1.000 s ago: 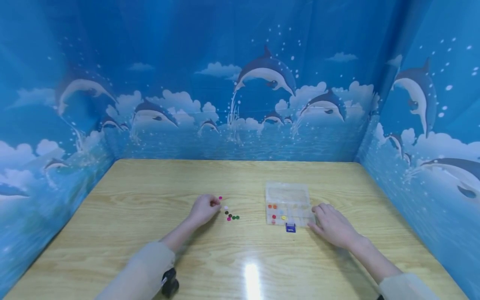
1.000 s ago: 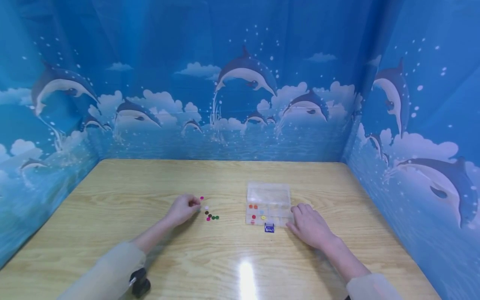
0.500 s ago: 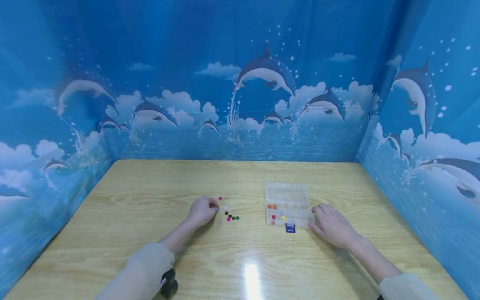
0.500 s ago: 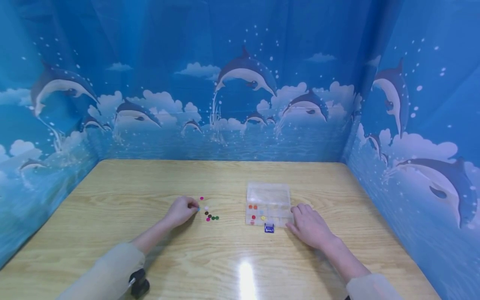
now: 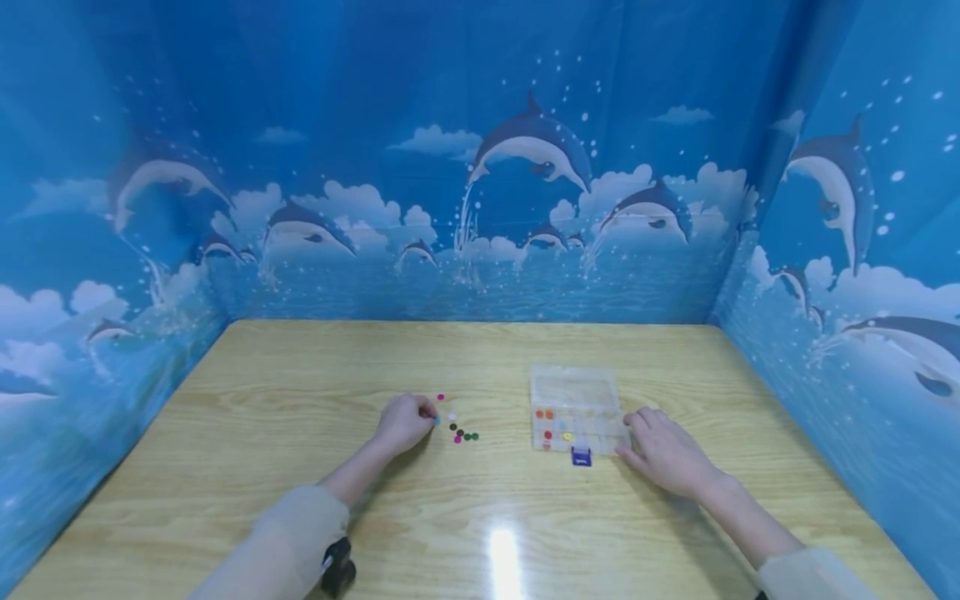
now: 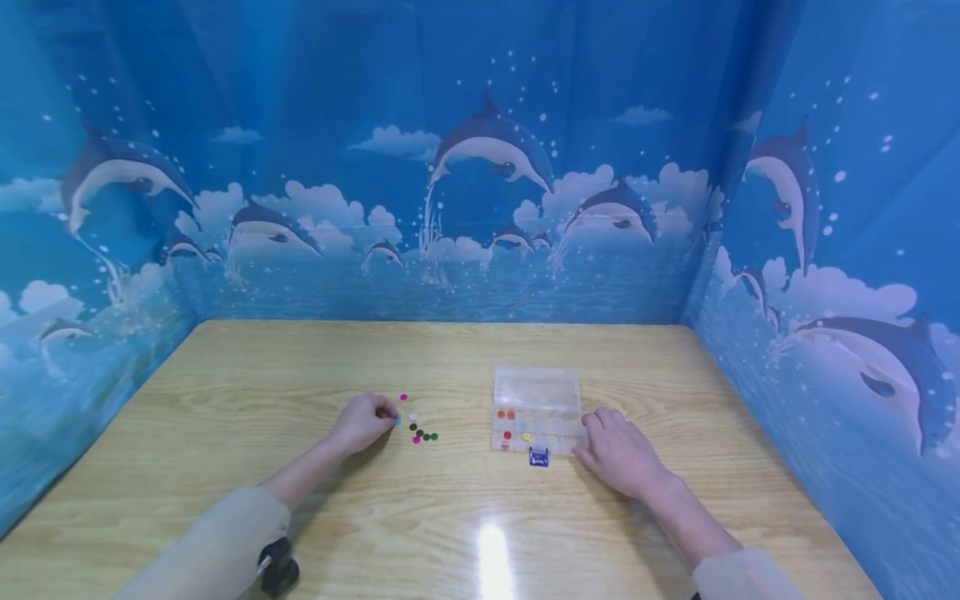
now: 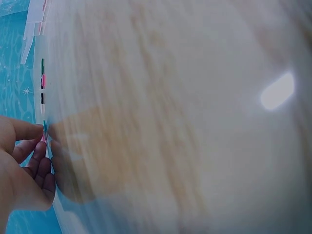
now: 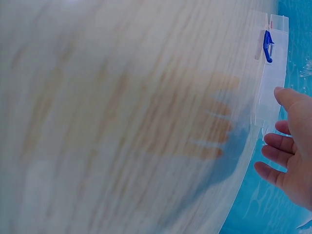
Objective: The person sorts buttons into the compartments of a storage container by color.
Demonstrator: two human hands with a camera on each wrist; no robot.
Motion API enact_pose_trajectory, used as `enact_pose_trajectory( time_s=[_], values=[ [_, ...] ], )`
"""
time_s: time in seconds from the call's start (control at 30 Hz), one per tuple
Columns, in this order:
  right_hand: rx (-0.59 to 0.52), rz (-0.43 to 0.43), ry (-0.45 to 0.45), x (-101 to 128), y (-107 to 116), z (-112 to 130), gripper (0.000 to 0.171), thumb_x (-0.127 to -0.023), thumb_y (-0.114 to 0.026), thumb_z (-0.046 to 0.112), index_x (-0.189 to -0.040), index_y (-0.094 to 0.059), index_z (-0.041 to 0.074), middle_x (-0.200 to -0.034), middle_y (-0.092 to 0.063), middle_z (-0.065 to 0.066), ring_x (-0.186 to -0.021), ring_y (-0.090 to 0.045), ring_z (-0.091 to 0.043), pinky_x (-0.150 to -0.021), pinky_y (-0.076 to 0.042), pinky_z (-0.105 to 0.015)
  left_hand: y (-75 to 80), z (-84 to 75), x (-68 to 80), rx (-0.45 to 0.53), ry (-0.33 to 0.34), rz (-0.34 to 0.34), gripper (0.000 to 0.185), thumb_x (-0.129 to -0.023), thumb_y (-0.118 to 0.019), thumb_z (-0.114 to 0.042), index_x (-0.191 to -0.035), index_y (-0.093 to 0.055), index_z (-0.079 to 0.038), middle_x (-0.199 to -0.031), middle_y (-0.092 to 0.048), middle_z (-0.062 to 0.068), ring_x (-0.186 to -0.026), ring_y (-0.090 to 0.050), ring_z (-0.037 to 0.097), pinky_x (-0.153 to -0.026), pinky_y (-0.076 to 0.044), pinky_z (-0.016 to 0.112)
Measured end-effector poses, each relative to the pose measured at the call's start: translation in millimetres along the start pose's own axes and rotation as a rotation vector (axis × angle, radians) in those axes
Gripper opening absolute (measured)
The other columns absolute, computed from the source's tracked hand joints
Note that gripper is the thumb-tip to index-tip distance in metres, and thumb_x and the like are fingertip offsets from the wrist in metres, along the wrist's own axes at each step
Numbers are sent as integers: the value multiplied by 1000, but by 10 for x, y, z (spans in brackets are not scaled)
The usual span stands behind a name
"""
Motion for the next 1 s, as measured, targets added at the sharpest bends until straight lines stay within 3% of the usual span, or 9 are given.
enact_pose_trajectory(
  time_s=[0.53, 0.83, 1.0],
  values=[
    [-6, 13, -5, 2, -5, -16, 38, -84, -66, 25, -104, -56, -6, -98, -55, -15, -90, -54, -29, -74, -47, -43, 18, 11, -13, -41, 10, 5, 5, -76, -71, -12, -78, -68, -9, -74, -62, -1, -78, -53, 20, -79, -41, 40],
    [-15, 17, -13, 10, -20, -10, 37, -84, -66, 25, -104, -56, -5, -97, -56, -14, -90, -55, -29, -74, -47, -43, -18, -14, -30, -85, -34, -21, 5, -75, -71, -12, -79, -70, -9, -79, -65, 1, -83, -57, 25, -81, -41, 41],
    [-10, -5, -1, 8, 1, 1, 37, -83, -68, 24, -103, -56, -5, -97, -56, -14, -89, -55, -30, -74, -48, -43, -27, -4, -31, -85, -15, -19, 4, -76, -71, -12, -79, -70, -10, -80, -65, 2, -85, -56, 25, -82, -41, 41]
  ],
)
Point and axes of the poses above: each hand's wrist, its own x-axis away from the middle knuckle, its own y-axis out of the back of the hand, z = x × y, the point moved 9 cm from there along -x, towards the middle knuckle
